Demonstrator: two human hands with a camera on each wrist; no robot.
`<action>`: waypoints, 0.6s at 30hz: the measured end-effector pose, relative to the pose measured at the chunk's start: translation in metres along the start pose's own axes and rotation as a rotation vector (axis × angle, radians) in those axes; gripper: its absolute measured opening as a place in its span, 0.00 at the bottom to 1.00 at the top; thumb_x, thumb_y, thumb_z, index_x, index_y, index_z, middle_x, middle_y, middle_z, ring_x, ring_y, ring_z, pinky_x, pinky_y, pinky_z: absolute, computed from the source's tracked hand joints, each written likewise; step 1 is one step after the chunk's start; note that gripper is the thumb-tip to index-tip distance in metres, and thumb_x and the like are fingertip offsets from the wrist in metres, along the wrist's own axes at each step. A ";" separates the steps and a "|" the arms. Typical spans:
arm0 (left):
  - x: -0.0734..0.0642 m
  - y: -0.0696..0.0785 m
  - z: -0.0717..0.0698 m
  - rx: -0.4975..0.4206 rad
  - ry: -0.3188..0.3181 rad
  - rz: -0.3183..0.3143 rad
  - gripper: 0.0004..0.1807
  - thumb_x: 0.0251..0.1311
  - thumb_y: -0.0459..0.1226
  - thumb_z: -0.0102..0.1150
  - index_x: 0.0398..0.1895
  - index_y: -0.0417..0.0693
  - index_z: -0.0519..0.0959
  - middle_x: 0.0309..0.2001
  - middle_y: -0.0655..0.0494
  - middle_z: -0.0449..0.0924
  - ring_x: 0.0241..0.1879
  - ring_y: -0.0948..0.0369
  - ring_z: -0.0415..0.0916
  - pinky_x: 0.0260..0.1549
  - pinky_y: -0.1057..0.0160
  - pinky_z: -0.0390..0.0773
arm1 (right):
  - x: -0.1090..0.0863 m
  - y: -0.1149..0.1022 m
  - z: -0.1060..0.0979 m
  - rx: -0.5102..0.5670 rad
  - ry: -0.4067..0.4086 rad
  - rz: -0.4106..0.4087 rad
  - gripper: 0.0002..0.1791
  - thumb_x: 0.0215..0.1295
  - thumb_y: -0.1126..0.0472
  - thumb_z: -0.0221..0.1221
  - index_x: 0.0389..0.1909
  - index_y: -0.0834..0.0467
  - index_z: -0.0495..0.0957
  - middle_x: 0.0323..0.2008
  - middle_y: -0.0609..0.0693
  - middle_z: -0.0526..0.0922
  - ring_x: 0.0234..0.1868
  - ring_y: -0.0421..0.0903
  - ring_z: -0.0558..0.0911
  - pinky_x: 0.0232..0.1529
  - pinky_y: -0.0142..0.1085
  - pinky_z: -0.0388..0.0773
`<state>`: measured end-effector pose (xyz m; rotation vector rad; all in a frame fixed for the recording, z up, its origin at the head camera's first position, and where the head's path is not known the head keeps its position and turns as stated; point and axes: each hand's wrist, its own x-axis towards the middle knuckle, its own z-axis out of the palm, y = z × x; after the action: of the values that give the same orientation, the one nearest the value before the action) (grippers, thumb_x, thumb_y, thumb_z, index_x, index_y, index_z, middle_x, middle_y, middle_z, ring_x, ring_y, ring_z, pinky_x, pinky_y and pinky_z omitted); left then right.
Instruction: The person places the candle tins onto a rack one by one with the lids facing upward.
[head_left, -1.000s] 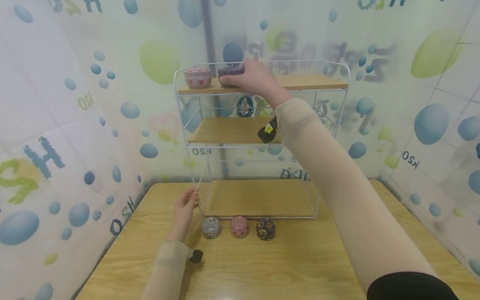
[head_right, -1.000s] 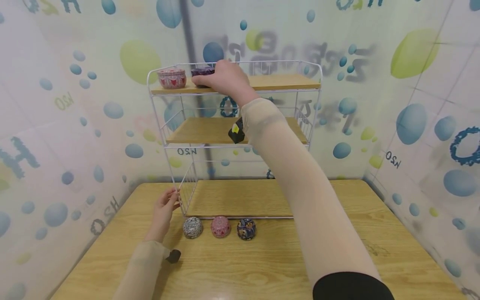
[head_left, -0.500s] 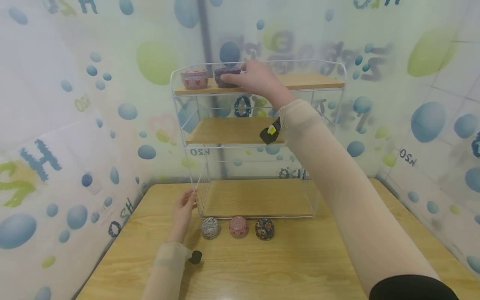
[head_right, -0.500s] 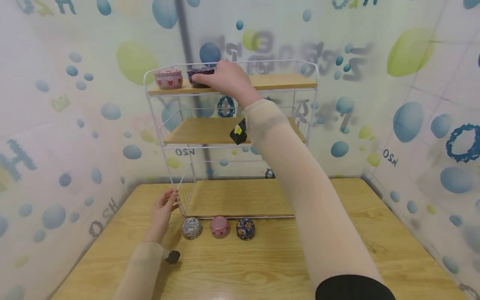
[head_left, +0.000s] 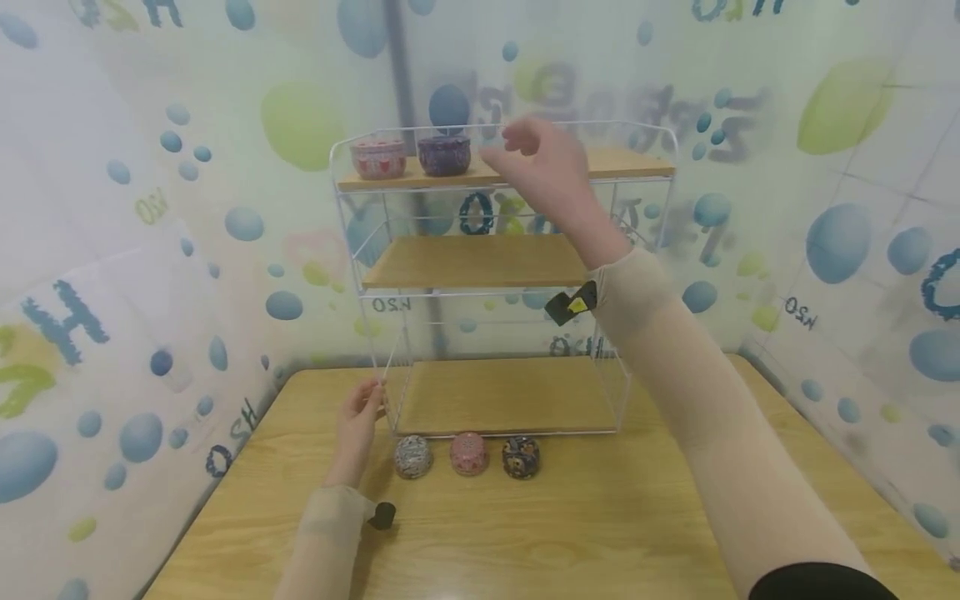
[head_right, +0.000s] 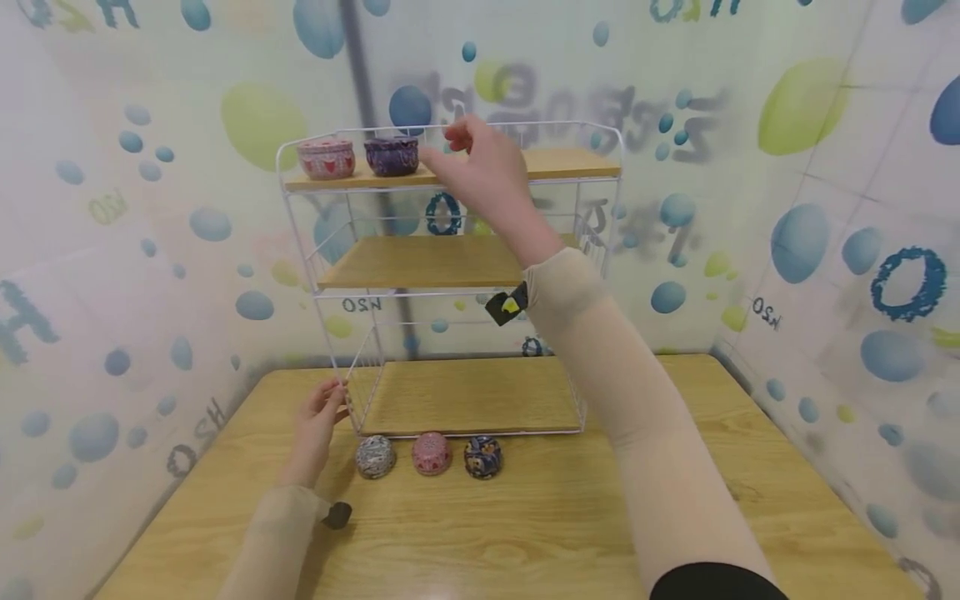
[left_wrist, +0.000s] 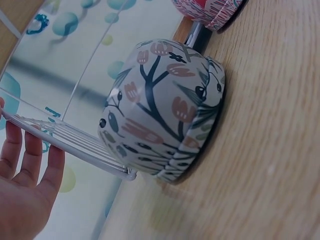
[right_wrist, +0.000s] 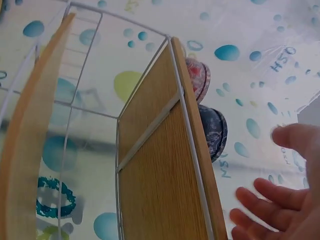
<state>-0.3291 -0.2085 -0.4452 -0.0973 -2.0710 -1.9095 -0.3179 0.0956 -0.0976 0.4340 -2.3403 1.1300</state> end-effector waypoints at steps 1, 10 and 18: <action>0.000 0.000 0.000 0.003 -0.001 0.001 0.20 0.73 0.43 0.48 0.59 0.36 0.71 0.49 0.57 0.74 0.50 0.56 0.71 0.51 0.63 0.78 | -0.004 0.003 0.000 0.030 0.040 -0.036 0.26 0.64 0.42 0.59 0.56 0.55 0.75 0.52 0.47 0.79 0.54 0.41 0.74 0.54 0.32 0.72; 0.001 -0.002 -0.002 -0.019 0.017 0.013 0.20 0.73 0.41 0.49 0.57 0.33 0.70 0.49 0.61 0.76 0.48 0.59 0.73 0.45 0.71 0.79 | -0.050 0.047 0.015 0.112 0.068 -0.175 0.15 0.64 0.51 0.63 0.42 0.58 0.81 0.37 0.49 0.83 0.36 0.42 0.79 0.37 0.32 0.77; 0.000 -0.001 0.000 -0.022 0.000 -0.012 0.20 0.73 0.41 0.48 0.59 0.36 0.70 0.48 0.62 0.75 0.48 0.60 0.71 0.47 0.70 0.78 | -0.085 0.094 0.030 0.188 -0.020 -0.154 0.11 0.64 0.56 0.63 0.40 0.61 0.81 0.34 0.51 0.84 0.32 0.45 0.80 0.34 0.36 0.80</action>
<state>-0.3291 -0.2088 -0.4459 -0.0902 -2.0559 -1.9394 -0.3025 0.1339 -0.2208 0.6837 -2.1831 1.2799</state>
